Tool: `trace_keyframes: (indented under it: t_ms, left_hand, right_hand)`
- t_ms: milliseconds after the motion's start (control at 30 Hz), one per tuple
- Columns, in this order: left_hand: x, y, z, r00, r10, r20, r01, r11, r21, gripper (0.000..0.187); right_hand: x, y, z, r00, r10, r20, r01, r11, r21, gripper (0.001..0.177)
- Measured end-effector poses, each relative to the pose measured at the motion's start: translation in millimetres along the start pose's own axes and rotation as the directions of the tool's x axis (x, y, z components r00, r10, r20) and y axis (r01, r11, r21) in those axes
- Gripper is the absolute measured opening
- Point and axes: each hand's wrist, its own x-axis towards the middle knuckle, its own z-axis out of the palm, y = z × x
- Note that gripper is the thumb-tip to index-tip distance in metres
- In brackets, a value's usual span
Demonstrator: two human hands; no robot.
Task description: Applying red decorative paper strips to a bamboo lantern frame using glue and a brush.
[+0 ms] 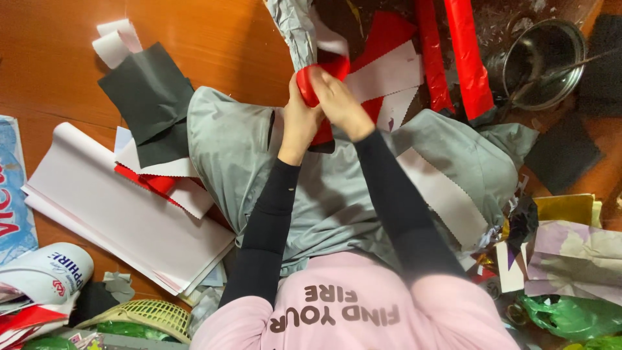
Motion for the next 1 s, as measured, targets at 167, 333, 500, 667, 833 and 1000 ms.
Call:
trace_keyframes:
  t_ms: [167, 333, 500, 667, 833, 1000]
  left_hand:
    - [-2.1, 14.9, -12.0, 0.982, 0.033, 0.186, 0.012, 0.971, -0.238, 0.094]
    - [-12.7, 21.2, -23.1, 0.945, 0.154, 0.290, -0.012, 0.899, -0.438, 0.105]
    - [-29.3, -5.3, -17.2, 0.946, 0.294, -0.135, -0.302, 0.952, -0.043, 0.095]
    - [1.4, 37.8, -59.7, 0.781, 0.337, -0.526, -0.344, 0.935, 0.089, 0.084]
    - [52.6, 85.3, -62.8, 0.591, 0.544, -0.596, -0.487, 0.829, 0.274, 0.078]
    - [92.3, 56.0, 33.9, 0.716, 0.685, -0.135, -0.588, 0.695, 0.414, 0.046]
  right_hand:
    - [56.0, 35.3, -3.3, 0.947, 0.223, 0.229, -0.302, 0.861, 0.409, 0.039]
    - [43.0, 10.7, 0.3, 0.871, 0.205, 0.446, -0.488, 0.451, 0.747, 0.039]
    - [33.8, -2.0, 10.1, 0.910, 0.114, 0.399, -0.408, 0.419, 0.811, 0.053]
    - [24.4, -14.4, 13.1, 0.910, 0.157, 0.384, -0.407, 0.519, 0.752, 0.062]
    - [2.6, -47.8, 18.9, 0.978, -0.096, -0.187, 0.129, 0.977, 0.171, 0.073]
    - [7.5, 40.2, 17.5, 0.838, -0.436, -0.327, 0.332, 0.884, -0.329, 0.036]
